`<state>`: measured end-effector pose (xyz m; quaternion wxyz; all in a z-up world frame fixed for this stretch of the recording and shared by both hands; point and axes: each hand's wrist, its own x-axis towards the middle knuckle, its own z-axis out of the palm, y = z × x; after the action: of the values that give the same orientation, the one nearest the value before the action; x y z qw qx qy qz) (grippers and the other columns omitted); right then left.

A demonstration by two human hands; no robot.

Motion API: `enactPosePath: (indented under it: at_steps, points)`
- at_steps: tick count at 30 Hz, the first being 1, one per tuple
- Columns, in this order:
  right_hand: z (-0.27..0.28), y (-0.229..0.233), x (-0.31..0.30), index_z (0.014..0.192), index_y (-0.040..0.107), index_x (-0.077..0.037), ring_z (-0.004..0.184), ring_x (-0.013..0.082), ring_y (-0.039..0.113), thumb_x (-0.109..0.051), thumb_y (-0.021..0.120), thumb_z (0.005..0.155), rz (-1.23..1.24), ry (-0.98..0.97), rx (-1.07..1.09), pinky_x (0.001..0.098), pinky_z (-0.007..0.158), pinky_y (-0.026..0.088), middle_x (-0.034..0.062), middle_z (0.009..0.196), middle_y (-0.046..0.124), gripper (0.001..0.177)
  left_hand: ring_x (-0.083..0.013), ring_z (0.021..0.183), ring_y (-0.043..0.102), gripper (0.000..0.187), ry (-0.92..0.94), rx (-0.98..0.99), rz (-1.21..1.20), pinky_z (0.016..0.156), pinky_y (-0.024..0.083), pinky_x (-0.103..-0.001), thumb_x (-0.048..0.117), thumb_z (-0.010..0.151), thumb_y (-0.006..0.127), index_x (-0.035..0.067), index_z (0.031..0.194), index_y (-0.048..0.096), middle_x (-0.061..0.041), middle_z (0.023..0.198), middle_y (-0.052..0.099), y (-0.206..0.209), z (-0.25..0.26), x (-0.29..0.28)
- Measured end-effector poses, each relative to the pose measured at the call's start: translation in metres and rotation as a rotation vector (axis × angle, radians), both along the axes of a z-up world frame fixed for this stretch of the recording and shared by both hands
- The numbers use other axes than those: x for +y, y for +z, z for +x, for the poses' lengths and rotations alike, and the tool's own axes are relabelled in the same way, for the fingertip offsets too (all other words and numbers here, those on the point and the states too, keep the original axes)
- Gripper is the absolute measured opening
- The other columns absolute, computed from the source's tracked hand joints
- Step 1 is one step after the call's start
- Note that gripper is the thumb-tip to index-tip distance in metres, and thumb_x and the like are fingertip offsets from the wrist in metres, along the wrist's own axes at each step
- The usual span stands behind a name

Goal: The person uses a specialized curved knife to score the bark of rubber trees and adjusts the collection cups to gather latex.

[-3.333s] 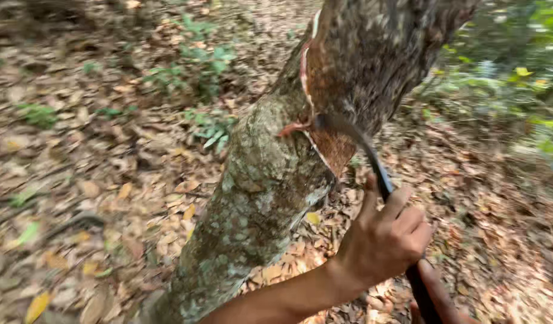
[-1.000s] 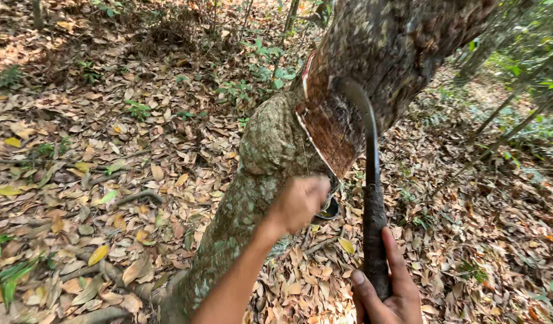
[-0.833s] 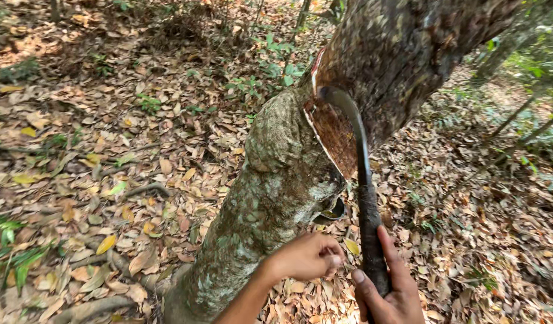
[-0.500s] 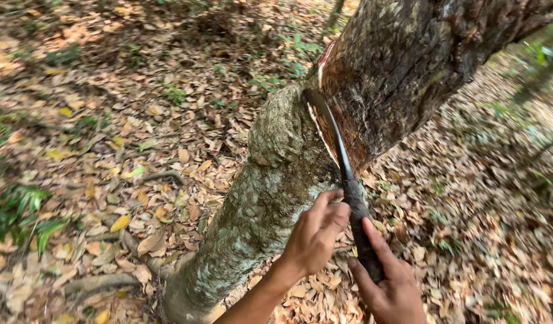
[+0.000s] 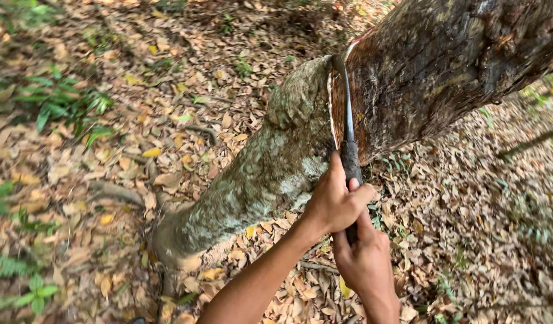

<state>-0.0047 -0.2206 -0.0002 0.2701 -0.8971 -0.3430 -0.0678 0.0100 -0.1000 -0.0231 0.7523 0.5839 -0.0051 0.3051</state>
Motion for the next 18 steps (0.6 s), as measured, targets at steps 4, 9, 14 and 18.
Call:
enactPosePath:
  at_steps: [4, 9, 14, 18]
  points:
    - [0.000, 0.005, -0.002, 0.134, 0.049, 0.010, 0.039, 0.0178, 0.066, -0.004, 0.056, 0.087, -0.012, 0.100, -0.030, 0.0320, 0.039, 0.055, 0.0127, 0.058, 0.069, 0.050, -0.0136, 0.051, 0.042, 0.026, 0.066, 0.051, 0.012, 0.036, 0.038, -0.031, 0.014, 0.085, 0.056, 0.005, 0.102, 0.039, 0.002, 0.071, 0.040, -0.002, 0.004, -0.013]
    - [-0.016, 0.012, -0.056, 0.149, 0.041, 0.004, 0.071, 0.0298, 0.069, -0.014, 0.059, 0.099, -0.228, 0.094, -0.166, 0.0390, 0.063, 0.056, 0.0289, 0.094, 0.071, 0.057, -0.0118, 0.039, 0.046, 0.021, -0.100, 0.206, -0.029, 0.031, 0.040, -0.028, 0.016, 0.086, 0.046, 0.004, 0.099, 0.035, 0.001, 0.063, 0.048, 0.022, -0.015, -0.031]
    - [-0.011, 0.002, -0.116, 0.163, 0.025, -0.001, 0.069, 0.0145, 0.072, -0.009, 0.071, 0.078, 0.029, 0.128, 0.158, 0.0286, 0.059, 0.056, 0.0181, 0.104, 0.075, 0.097, -0.0096, 0.046, 0.042, 0.045, -0.180, -0.061, 0.028, 0.033, 0.040, -0.022, 0.043, 0.093, 0.061, 0.007, 0.109, 0.038, 0.007, 0.068, 0.042, 0.028, -0.061, -0.063]
    - [-0.016, 0.009, -0.076, 0.162, 0.034, -0.011, 0.048, 0.0162, 0.058, -0.009, 0.062, 0.093, 0.127, -0.067, 0.501, 0.0306, 0.041, 0.047, 0.0102, 0.073, 0.062, 0.075, -0.0090, 0.048, 0.041, 0.051, -0.040, -0.192, 0.063, 0.036, 0.040, -0.024, 0.050, 0.091, 0.064, 0.010, 0.111, 0.040, 0.007, 0.070, 0.044, 0.030, -0.029, -0.040]
